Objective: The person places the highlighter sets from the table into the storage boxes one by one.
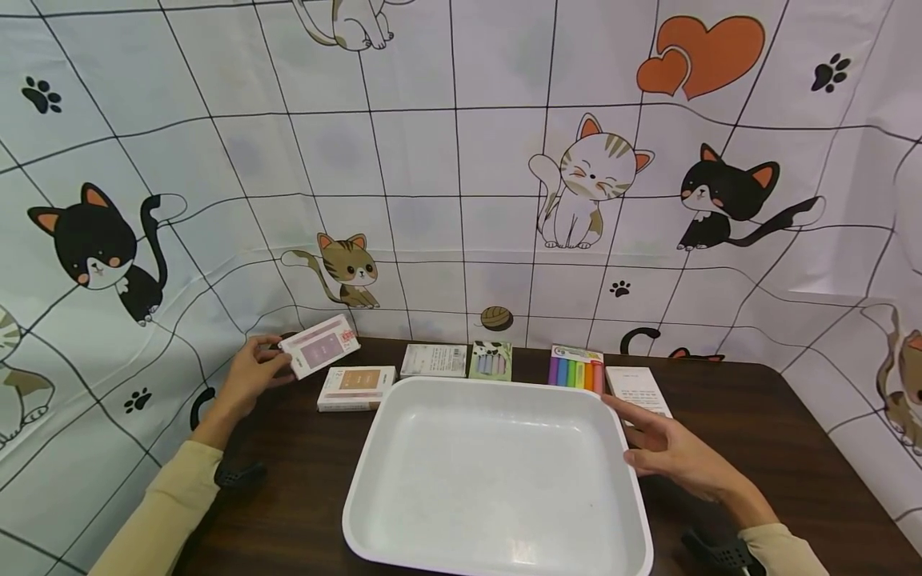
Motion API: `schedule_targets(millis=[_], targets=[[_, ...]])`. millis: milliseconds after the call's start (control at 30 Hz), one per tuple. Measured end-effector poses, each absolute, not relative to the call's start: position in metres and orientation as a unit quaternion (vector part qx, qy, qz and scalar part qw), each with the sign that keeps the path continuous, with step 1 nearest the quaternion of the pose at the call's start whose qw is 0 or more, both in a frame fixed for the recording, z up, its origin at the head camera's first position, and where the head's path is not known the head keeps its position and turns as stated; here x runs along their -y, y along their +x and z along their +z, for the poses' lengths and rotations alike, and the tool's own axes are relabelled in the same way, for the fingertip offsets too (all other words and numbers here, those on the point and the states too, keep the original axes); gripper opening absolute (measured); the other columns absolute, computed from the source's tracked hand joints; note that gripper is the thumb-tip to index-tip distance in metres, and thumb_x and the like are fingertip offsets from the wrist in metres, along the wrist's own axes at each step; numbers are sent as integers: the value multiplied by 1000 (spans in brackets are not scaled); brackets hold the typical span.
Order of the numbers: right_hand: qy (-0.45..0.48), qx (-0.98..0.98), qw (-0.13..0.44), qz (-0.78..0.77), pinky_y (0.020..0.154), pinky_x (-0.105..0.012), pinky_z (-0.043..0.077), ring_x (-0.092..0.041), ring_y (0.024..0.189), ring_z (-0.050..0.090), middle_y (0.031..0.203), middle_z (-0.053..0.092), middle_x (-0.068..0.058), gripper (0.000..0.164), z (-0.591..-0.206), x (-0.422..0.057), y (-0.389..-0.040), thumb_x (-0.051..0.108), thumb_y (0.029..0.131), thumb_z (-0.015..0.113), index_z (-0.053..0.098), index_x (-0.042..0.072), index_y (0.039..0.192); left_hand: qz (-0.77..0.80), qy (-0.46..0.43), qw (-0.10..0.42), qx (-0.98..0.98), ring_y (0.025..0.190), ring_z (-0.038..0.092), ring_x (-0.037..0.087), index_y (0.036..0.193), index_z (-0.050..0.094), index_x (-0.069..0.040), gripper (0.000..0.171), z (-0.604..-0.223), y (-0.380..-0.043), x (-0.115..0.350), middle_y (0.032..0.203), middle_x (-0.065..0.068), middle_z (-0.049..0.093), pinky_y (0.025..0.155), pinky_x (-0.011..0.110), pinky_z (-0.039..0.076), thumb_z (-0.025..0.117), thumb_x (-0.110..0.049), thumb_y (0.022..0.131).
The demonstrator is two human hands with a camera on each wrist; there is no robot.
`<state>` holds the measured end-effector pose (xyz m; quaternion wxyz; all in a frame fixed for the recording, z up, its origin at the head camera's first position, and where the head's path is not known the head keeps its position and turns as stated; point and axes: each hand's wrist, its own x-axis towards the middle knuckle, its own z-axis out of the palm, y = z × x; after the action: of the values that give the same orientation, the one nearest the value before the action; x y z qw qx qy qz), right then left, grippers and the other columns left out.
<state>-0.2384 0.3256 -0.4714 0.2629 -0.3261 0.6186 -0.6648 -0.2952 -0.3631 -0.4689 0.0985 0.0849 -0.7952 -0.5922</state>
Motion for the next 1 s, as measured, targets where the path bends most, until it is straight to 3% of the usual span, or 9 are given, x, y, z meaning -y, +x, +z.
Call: schedule_targets(millis=[300, 600, 733, 1000], targets=[[-333, -618, 256, -665, 95, -57, 51, -24, 145, 34, 169, 11, -10, 76, -471, -326, -239, -17, 100, 46, 9, 4, 163, -603, 52, 116, 788, 99, 65, 31, 148, 34, 3, 55, -450, -292, 359, 130, 30, 48, 80, 39, 60, 60, -7, 101], [-295, -654, 253, -649, 95, -54, 52, -20, 142, 41, 169, 13, -9, 75, -470, -326, -236, -11, 102, 47, 9, 8, 164, -594, 15, 116, 796, 106, 62, 46, 148, 36, 3, 52, -427, -282, 341, 131, 32, 49, 81, 45, 60, 59, -6, 102], [-293, -652, 254, -651, 95, -55, 52, -21, 142, 41, 169, 14, -8, 76, -470, -326, -236, -11, 102, 47, 8, 8, 164, -596, 3, 112, 795, 106, 62, 45, 147, 37, 3, 52, -416, -278, 332, 129, 33, 50, 82, 48, 59, 60, -4, 101], [-301, -643, 255, -656, 95, -55, 51, -21, 143, 39, 169, 16, -3, 76, -471, -326, -236, -11, 102, 49, 9, 6, 164, -598, -18, 101, 795, 105, 65, 39, 147, 39, 0, 54, -408, -274, 321, 128, 30, 53, 80, 41, 60, 65, -9, 100]])
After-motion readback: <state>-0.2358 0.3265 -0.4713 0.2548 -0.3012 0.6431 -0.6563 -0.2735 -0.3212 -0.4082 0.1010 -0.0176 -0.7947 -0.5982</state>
